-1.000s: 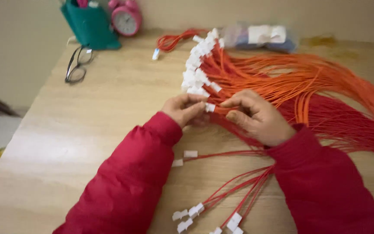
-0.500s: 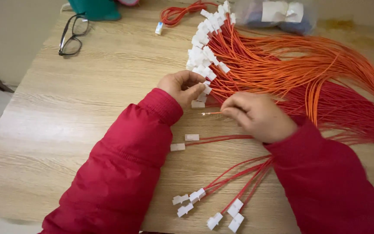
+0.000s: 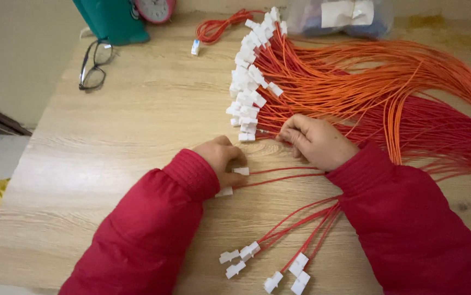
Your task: The person inserts the exposed metal ends of red and orange wires into white plastic connectors. They repeatedly pick up a connector and a wire, insert the wire into the connector, and place the assembled unit on the table.
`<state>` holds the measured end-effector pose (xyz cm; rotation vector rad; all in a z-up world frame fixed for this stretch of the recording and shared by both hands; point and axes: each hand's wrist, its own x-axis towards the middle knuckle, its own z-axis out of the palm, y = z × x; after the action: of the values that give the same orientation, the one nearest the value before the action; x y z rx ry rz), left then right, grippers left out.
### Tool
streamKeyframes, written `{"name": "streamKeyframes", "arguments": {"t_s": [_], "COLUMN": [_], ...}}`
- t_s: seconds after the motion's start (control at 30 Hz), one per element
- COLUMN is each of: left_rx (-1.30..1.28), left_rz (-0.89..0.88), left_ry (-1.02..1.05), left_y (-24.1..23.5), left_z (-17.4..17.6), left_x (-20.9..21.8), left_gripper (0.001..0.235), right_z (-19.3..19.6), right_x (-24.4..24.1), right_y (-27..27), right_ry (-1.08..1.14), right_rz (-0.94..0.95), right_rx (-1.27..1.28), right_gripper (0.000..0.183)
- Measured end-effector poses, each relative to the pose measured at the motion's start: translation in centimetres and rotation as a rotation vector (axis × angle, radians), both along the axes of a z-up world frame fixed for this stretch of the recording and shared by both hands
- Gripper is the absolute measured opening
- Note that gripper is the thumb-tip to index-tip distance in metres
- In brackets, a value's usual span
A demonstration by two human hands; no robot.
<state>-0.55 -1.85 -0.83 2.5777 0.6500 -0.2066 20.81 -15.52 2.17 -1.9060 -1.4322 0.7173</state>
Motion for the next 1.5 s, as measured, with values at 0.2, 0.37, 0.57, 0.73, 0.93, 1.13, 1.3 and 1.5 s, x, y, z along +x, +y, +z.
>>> {"name": "streamKeyframes", "arguments": {"t_s": [0.2,0.37,0.57,0.73,0.93,1.13,1.3,1.5], "left_rx": [-0.063,-0.823,-1.337,-1.474,-1.568,-1.611,-1.628,-1.623], "left_rz": [0.104,0.349,0.413,0.412,0.414,0.411,0.41,0.406], "left_ry": [-0.109,-0.653,-0.956,-1.032,-1.062,-1.049,-1.044,-1.048], "left_y": [1.0,1.2,0.7,0.0,-0.3,-0.4,-0.4,-0.4], "left_z": [-0.2,-0.2,-2.3,-2.5,-1.9,-1.7,-1.7,-1.8], "left_x": [1.1,4.5,6.6,6.3,6.0,5.7,5.5,5.7], "left_gripper": [0.031,0.028,0.032,0.031,0.028,0.029,0.031,0.031], "right_z": [1.9,3.0,4.1,3.7,3.9,3.9,3.8,4.6], "right_x": [-0.1,0.8,-0.1,-0.4,-0.7,-0.6,-0.4,-1.2], "right_y": [-0.3,-0.8,-1.1,-1.1,-1.3,-1.6,-1.5,-1.4], "right_ry": [-0.039,0.004,0.082,0.014,-0.015,-0.038,-0.034,-0.054], "right_rz": [-0.024,-0.068,-0.095,-0.092,-0.116,-0.133,-0.131,-0.11], "right_rx": [0.062,0.21,0.301,0.3,0.327,0.35,0.348,0.378], "right_gripper": [0.015,0.016,0.013,0.013,0.015,0.01,0.007,0.005]}}
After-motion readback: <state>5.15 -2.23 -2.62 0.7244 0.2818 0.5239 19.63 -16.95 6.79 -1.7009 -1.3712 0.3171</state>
